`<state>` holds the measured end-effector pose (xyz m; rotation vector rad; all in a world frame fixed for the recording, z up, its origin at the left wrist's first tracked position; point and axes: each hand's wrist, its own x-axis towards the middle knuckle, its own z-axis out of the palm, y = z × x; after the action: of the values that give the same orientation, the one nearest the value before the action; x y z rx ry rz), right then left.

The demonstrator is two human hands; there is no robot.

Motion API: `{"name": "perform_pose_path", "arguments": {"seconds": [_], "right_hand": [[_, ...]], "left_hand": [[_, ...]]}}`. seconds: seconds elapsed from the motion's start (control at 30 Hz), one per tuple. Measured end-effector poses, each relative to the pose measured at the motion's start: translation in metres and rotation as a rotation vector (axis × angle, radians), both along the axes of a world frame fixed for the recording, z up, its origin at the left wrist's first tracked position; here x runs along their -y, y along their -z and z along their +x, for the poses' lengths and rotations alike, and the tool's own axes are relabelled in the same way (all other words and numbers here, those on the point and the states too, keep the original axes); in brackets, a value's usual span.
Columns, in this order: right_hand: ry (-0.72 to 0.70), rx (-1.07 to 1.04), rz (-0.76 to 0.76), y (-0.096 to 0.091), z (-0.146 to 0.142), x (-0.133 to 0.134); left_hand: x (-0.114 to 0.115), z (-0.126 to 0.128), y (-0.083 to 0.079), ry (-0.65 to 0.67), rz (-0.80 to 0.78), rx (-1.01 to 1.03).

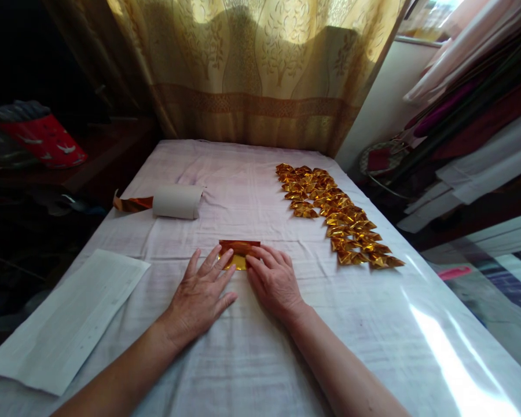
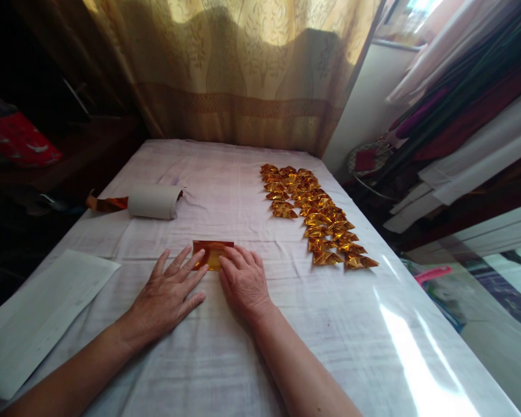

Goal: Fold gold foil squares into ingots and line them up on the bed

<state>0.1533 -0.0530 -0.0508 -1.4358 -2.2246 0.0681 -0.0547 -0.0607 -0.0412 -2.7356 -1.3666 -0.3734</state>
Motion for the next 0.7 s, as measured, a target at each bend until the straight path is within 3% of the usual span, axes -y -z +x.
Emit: {"name": "perform_pose_path", "arguments": {"seconds": [0.13,0.3,0.57,0.7], "right_hand": [[-0.181,0.1,-0.13,-0.002,-0.006,0.012],[-0.136,0.146,-0.227,-0.002,0.004,0.021],[-0.064,0.101,-0.059,-0.006,0.02,0.012],[-0.103,0.093,-0.092,-0.013,0.02,-0.007]], "left_hand": [[0.001,-0.005,0.008,0.029,-0.063,-0.007],[-0.001,-0.009,0.013,0.045,-0.054,0.052],[-0.017,-0.004,0.009,0.043,-0.026,0.174],[-0.027,0.001,-0.001,0.075,-0.046,0.112]]}}
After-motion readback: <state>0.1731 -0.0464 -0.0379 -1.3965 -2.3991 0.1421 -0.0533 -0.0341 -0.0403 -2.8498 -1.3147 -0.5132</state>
